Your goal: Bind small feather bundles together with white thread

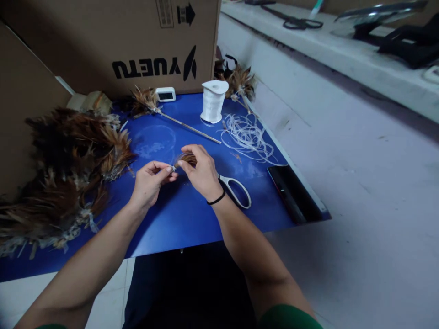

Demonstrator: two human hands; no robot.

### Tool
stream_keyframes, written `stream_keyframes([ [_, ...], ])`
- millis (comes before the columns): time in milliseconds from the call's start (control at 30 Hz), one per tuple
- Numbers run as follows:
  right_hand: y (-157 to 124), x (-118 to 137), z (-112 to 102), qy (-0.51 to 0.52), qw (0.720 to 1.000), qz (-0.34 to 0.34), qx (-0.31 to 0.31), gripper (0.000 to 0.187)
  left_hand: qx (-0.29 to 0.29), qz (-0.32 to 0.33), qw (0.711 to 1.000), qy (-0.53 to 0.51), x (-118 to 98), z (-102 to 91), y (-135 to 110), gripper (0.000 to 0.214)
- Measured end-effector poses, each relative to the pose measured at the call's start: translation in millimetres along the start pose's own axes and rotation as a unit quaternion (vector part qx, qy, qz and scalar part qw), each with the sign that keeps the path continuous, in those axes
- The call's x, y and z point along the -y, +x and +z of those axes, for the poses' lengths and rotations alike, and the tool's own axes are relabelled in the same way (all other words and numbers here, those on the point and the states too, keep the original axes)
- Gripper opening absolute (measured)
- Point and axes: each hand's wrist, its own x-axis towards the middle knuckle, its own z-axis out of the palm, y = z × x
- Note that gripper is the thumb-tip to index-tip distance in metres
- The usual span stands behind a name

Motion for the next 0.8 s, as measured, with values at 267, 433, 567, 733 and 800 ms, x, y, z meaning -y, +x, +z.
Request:
stream_keyframes([
  [267,-6.5,16.7,-0.3,-0.198,0.974,-0.11,0.015,0.009,-0.024,-0.008,1.0,-0.016,-0.5,1.0,1.2,0.026],
  [433,-7.8,15.6,2.3,-0.189,0.975,-0.096,0.073,0.013,-0.027,0.001,1.0,-0.001,1.3,1.3,0.2,0.025],
  [567,-6.3,11.5,3.5,-0.103,0.988,-0.057,0.103,0.014,-0.02,0.001,1.0,0.0,2.9,1.2,-0.3,0.027],
  [733,-5.7,9.2,5.5,-0.087,0.992,-0.019,0.094,0.011,0.004,-0.017,1.0,-0.021,2.9,-0.5,-0.5,0.032],
  [800,-5.8,8.5,6.2,-0.085,0.992,-0.018,0.091,0.011,0.008,-0.02,1.0,-0.021,2.8,-1.3,-0.5,0.032],
])
